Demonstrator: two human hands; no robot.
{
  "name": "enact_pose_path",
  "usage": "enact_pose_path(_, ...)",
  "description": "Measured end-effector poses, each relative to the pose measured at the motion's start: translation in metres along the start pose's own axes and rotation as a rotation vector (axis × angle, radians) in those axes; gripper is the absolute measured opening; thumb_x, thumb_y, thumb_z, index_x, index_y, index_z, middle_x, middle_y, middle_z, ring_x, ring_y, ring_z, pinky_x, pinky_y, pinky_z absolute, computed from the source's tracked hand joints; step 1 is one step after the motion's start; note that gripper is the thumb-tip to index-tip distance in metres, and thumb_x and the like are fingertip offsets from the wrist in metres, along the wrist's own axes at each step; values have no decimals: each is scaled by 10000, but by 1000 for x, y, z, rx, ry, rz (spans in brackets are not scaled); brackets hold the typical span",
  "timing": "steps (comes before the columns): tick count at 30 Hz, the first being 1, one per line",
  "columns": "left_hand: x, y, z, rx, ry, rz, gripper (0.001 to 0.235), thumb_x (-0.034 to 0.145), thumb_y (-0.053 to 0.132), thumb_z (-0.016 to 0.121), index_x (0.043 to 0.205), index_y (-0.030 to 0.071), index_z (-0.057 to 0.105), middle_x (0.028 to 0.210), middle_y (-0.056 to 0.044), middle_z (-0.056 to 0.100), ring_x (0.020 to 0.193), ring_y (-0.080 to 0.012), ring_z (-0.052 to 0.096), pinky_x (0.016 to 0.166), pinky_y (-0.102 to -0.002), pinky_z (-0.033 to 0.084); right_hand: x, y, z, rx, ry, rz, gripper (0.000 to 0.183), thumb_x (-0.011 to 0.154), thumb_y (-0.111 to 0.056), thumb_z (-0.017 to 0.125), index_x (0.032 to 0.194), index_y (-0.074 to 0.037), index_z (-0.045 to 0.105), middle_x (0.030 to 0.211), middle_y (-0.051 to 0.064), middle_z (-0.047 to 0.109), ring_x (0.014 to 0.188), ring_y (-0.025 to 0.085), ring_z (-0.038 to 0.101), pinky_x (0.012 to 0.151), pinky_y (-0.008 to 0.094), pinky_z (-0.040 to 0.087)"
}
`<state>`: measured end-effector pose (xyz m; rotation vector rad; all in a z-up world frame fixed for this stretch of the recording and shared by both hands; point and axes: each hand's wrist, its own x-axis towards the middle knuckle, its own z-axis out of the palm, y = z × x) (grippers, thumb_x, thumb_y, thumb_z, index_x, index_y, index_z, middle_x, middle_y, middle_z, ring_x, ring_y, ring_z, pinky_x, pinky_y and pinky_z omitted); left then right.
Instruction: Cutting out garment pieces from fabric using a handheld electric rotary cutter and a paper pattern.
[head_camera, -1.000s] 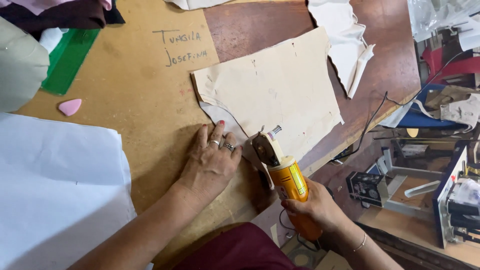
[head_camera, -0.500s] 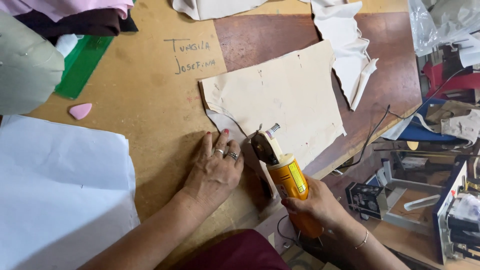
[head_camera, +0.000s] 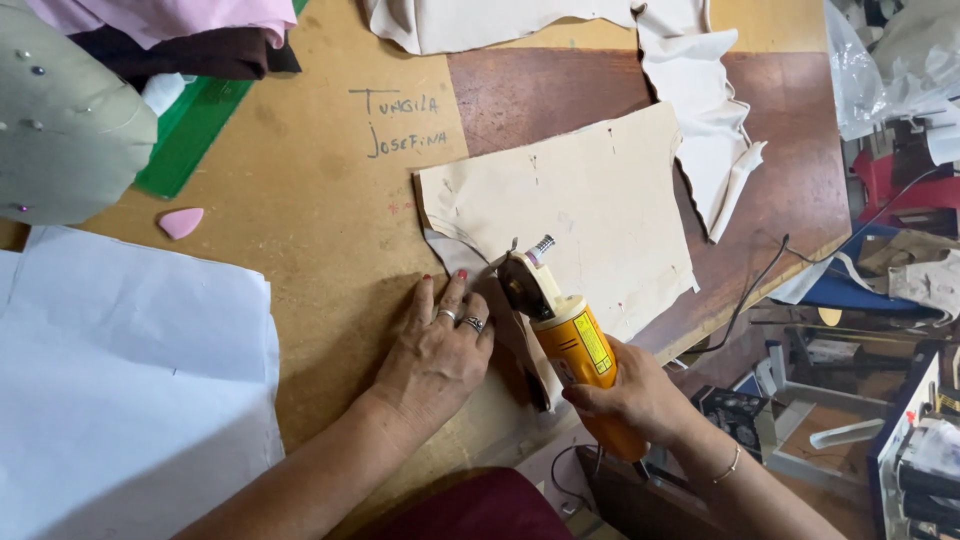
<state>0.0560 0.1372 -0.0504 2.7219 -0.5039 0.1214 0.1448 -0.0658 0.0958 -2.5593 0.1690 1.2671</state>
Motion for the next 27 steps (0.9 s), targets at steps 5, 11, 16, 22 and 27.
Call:
enact_pose_path(5,0,-1,14,8,73,24,441,862,69,637,1302,73,607,1370,-277,596,1325,-571,505,1116,-780,280,1,-15,-7,-54,-21,14,520,725,-365,786,1142,-93,634,979,113,785,763,234,767,658,309,660)
enact_pose_path(11,-7,-3,-16,-102,7,2,368,853,7,641,1218,46,661,1324,-291,566,1394,-550,419,1097,-757,244,27,12,-15,176,-10,-183,611,641,-277,945,1130,-10,693,882,204,738,788,342,752,675,435,666)
enact_pose_path(16,-1,-8,8,-95,171,-8,310,802,13,695,1112,27,679,1182,-259,619,1312,-509,509,1084,-706,303,28,4,-16,170,-13,-210,599,637,-266,946,1116,-4,699,866,210,747,775,347,758,681,441,667)
enact_pose_path(22,18,-47,-33,-63,589,-194,525,822,172,849,1197,56,501,1077,-176,675,1108,-323,650,1045,-493,491,13,-35,-17,-81,-62,-54,460,731,-323,778,1086,-74,627,961,113,778,758,233,765,647,305,662)
enact_pose_path(27,26,-70,-21,52,488,-417,1229,616,543,943,1549,26,333,1367,-278,645,1347,-326,592,1208,-593,270,16,-32,-19,-121,-65,-64,485,724,-346,773,1112,-88,640,1004,100,784,798,224,774,673,296,668)
